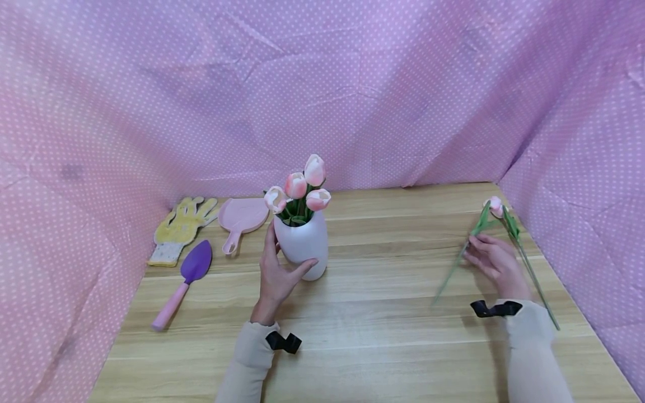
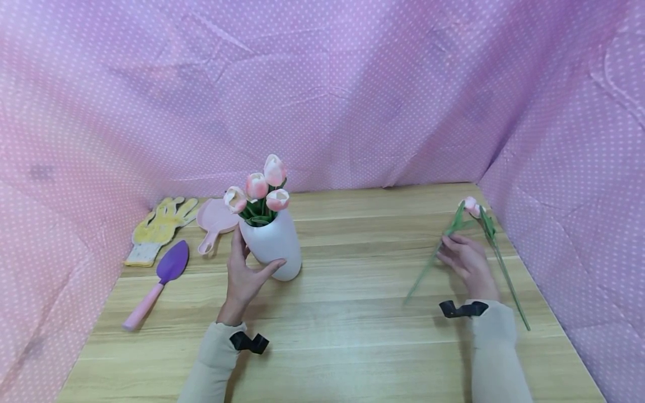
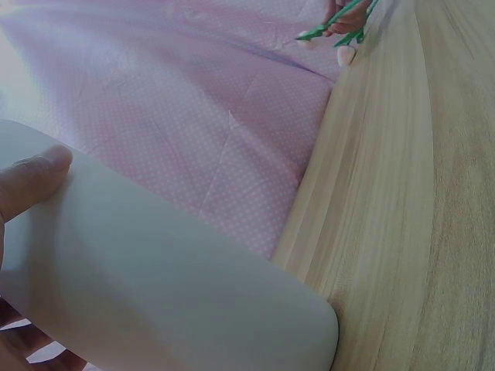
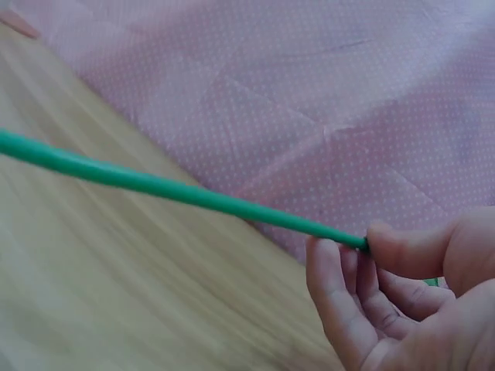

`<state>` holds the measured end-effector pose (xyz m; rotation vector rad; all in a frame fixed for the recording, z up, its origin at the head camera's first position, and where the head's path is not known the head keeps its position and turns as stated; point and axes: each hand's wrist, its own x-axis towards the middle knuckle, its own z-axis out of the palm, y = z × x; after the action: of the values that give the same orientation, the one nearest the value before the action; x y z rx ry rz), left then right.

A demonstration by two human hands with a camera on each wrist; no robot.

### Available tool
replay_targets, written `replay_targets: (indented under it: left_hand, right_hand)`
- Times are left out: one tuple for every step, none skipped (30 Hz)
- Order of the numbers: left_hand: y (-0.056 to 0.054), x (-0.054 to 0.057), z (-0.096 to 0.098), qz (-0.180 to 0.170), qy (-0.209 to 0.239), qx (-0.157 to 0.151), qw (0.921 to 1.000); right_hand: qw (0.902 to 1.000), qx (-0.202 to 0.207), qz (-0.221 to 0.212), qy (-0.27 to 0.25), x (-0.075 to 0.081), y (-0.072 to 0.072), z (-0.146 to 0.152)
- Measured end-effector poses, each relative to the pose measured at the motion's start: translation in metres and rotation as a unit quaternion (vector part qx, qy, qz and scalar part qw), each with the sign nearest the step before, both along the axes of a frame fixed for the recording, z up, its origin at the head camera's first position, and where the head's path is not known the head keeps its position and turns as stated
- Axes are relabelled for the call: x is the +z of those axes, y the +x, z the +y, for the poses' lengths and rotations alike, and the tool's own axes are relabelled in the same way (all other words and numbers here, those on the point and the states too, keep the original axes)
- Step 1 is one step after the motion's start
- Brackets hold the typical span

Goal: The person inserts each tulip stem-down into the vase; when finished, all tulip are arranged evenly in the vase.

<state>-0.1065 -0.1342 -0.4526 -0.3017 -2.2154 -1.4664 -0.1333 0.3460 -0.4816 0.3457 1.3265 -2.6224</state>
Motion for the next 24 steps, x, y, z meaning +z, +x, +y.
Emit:
replay_targets:
  left_hand:
    - [0.0, 0.0, 0.0, 0.0, 0.0, 0.0, 1.0]
    - [0.0, 0.0, 0.0, 0.0, 0.002, 0.0, 1.0]
    - [0.0, 0.0, 0.0, 0.0, 0.003, 0.0, 1.0]
    - [0.0, 0.0, 0.0, 0.0, 0.004, 0.0, 1.0]
    - [0.0, 0.0, 0.0, 0.0, 0.006, -0.001, 1.0]
    - [0.0, 0.0, 0.0, 0.0, 0.007, -0.001, 1.0]
    - [0.0, 0.0, 0.0, 0.0, 0.008, -0.002, 1.0]
    - [0.0, -0.001, 0.0, 0.0, 0.009, -0.002, 1.0]
    - [0.0, -0.001, 0.0, 0.0, 0.008, -0.002, 1.0]
    - [0.0, -0.001, 0.0, 0.001, 0.007, -0.002, 1.0]
    - [0.0, -0.001, 0.0, 0.001, 0.007, -0.002, 1.0]
    - [0.0, -0.001, 0.0, 0.002, 0.006, -0.002, 1.0]
    - [0.0, -0.001, 0.0, 0.003, 0.005, -0.002, 1.0]
    - [0.0, -0.001, -0.001, 0.003, 0.004, -0.001, 1.0]
    - [0.0, -0.001, -0.001, 0.004, 0.004, -0.001, 1.0]
    - [0.0, -0.001, -0.001, 0.004, 0.004, -0.001, 1.0]
    - [0.0, -0.001, -0.001, 0.005, 0.004, -0.001, 1.0]
    - [0.0, -0.001, -0.001, 0.006, 0.004, -0.002, 1.0]
    - [0.0, -0.001, -0.001, 0.006, 0.004, -0.002, 1.0]
    - [0.0, -0.001, -0.001, 0.007, 0.005, -0.003, 1.0]
    - [-0.001, -0.001, -0.001, 0.007, 0.005, -0.003, 1.0]
    - [-0.001, -0.001, -0.001, 0.008, 0.005, -0.003, 1.0]
    - [-0.001, -0.001, -0.001, 0.007, 0.005, -0.003, 1.0]
    - [-0.001, -0.001, -0.001, 0.007, 0.004, -0.003, 1.0]
  right_hand:
    - [0.9999, -0.001, 0.004, -0.014, 0.001, -0.001, -0.002]
    - [0.9997, 0.0, 0.011, -0.023, 0.002, -0.001, -0.004]
    - [0.9993, 0.001, 0.016, -0.033, 0.002, -0.002, -0.006]
    - [0.9989, 0.002, 0.02, -0.042, 0.003, -0.002, -0.008]
    - [0.9982, 0.004, 0.026, -0.053, 0.004, -0.003, -0.01]
    - [0.9974, 0.006, 0.031, -0.065, 0.004, -0.003, -0.012]
    - [0.9966, 0.008, 0.036, -0.073, 0.005, -0.004, -0.014]
    - [0.996, 0.01, 0.042, -0.078, 0.006, -0.005, -0.016]
    - [0.9952, 0.012, 0.048, -0.084, 0.006, -0.005, -0.018]
    - [0.9944, 0.014, 0.053, -0.091, 0.007, -0.006, -0.021]
    - [0.9935, 0.017, 0.06, -0.096, 0.008, -0.007, -0.023]
    - [0.9926, 0.017, 0.065, -0.101, 0.008, -0.007, -0.025]
    - [0.9916, 0.017, 0.07, -0.107, 0.009, -0.008, -0.028]
    - [0.9904, 0.017, 0.075, -0.115, 0.01, -0.008, -0.03]
    - [0.989, 0.017, 0.078, -0.125, 0.011, -0.009, -0.032]
    - [0.9875, 0.016, 0.082, -0.134, 0.012, -0.009, -0.034]
    - [0.986, 0.014, 0.086, -0.143, 0.014, -0.009, -0.036]
    - [0.9845, 0.013, 0.089, -0.15, 0.015, -0.009, -0.038]
    - [0.9831, 0.011, 0.093, -0.157, 0.017, -0.009, -0.04]
    - [0.9819, 0.009, 0.096, -0.163, 0.019, -0.009, -0.042]
    - [0.9806, 0.007, 0.1, -0.169, 0.02, -0.009, -0.044]
    - [0.9793, 0.004, 0.104, -0.174, 0.022, -0.01, -0.045]
    - [0.9781, 0.001, 0.109, -0.177, 0.024, -0.01, -0.047]
    - [0.9765, -0.004, 0.112, -0.184, 0.026, -0.01, -0.049]
